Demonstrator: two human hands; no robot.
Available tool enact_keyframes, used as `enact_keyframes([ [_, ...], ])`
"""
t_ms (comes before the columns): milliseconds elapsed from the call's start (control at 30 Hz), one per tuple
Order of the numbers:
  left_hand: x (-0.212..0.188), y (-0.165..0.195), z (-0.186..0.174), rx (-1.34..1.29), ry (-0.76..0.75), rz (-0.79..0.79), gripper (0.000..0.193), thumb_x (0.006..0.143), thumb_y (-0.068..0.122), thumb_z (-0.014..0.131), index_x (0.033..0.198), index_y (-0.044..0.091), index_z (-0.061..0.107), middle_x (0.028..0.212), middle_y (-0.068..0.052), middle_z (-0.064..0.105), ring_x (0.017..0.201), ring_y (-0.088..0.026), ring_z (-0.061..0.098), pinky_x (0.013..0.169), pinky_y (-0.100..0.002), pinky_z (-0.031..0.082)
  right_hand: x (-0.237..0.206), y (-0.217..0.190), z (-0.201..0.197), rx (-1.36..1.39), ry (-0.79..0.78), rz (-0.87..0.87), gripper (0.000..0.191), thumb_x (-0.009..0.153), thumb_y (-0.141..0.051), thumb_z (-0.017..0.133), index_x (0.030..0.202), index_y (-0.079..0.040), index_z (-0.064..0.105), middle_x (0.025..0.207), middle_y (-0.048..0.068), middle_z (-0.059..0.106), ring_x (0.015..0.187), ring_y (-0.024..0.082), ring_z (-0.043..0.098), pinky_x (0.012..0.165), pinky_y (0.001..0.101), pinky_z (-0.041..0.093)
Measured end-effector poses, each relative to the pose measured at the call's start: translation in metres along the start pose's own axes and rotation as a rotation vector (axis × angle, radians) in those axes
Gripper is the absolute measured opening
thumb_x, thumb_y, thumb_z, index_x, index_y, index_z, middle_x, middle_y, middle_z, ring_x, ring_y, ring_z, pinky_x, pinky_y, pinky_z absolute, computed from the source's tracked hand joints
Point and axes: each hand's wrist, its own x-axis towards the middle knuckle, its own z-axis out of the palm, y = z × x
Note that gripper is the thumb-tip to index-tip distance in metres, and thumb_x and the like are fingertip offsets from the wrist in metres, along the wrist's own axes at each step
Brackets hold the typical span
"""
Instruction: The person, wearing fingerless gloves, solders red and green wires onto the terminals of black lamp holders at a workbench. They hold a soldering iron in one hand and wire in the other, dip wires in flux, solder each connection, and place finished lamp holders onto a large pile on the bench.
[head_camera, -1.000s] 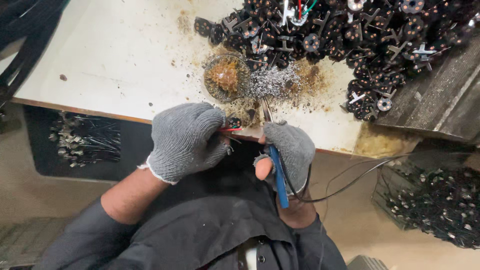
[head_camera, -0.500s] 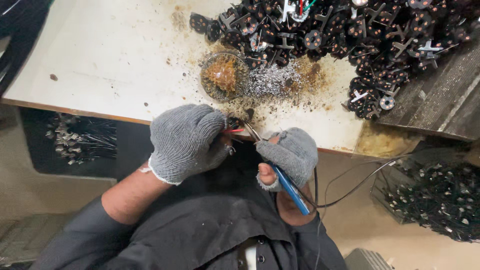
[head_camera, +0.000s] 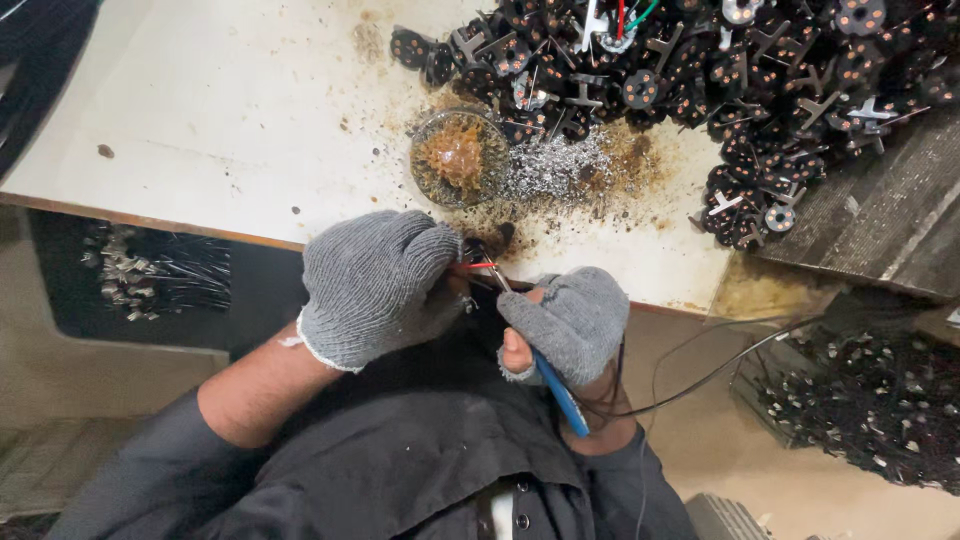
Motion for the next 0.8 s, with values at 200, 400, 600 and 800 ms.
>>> enact_keyframes([
  [200, 0.0015, -0.0004, 0.0007, 0.021, -0.016, 0.001, 0.027, 0.069, 0.031, 0.081, 0.078, 0.015, 0.060, 0.072, -0.008, 0.056, 0.064, -0.032, 0.060, 0.054, -0.046, 0.045, -0.0018, -0.0001, -0.0016, -0.059, -0.070, -0.049, 0.021, 0.087, -0.029, 0.076, 0.098, -0.011, 0.075, 0.075, 0.003, 0.065, 0.066, 0.025, 0.062, 0.061, 0.0418, 0.043],
  [400, 0.0011, -0.0012, 0.0002, -0.003, -0.017, -0.005, 0.027, 0.070, 0.030, 0.080, 0.082, 0.014, 0.061, 0.074, -0.007, 0.058, 0.066, -0.032, 0.062, 0.055, -0.045, 0.046, -0.0025, -0.0024, -0.0015, -0.062, -0.080, -0.028, 0.020, 0.086, -0.026, 0.075, 0.100, -0.011, 0.074, 0.077, 0.003, 0.065, 0.068, 0.026, 0.063, 0.063, 0.0426, 0.045],
  [600, 0.0005, -0.0020, 0.0013, 0.006, -0.003, 0.006, 0.028, 0.070, 0.029, 0.081, 0.082, 0.014, 0.060, 0.074, -0.007, 0.058, 0.066, -0.032, 0.062, 0.056, -0.045, 0.046, -0.0037, -0.0040, 0.0002, -0.052, -0.046, -0.015, 0.019, 0.087, -0.025, 0.074, 0.100, -0.010, 0.074, 0.078, 0.003, 0.065, 0.069, 0.026, 0.063, 0.065, 0.0423, 0.046],
  [800, 0.0019, -0.0023, -0.0006, -0.007, -0.021, 0.010, 0.030, 0.068, 0.031, 0.081, 0.081, 0.014, 0.059, 0.074, -0.008, 0.057, 0.066, -0.032, 0.062, 0.056, -0.046, 0.046, -0.0056, -0.0037, 0.0033, 0.002, 0.026, 0.004, 0.019, 0.089, -0.024, 0.073, 0.100, -0.008, 0.074, 0.078, 0.004, 0.064, 0.071, 0.026, 0.063, 0.066, 0.0420, 0.048],
])
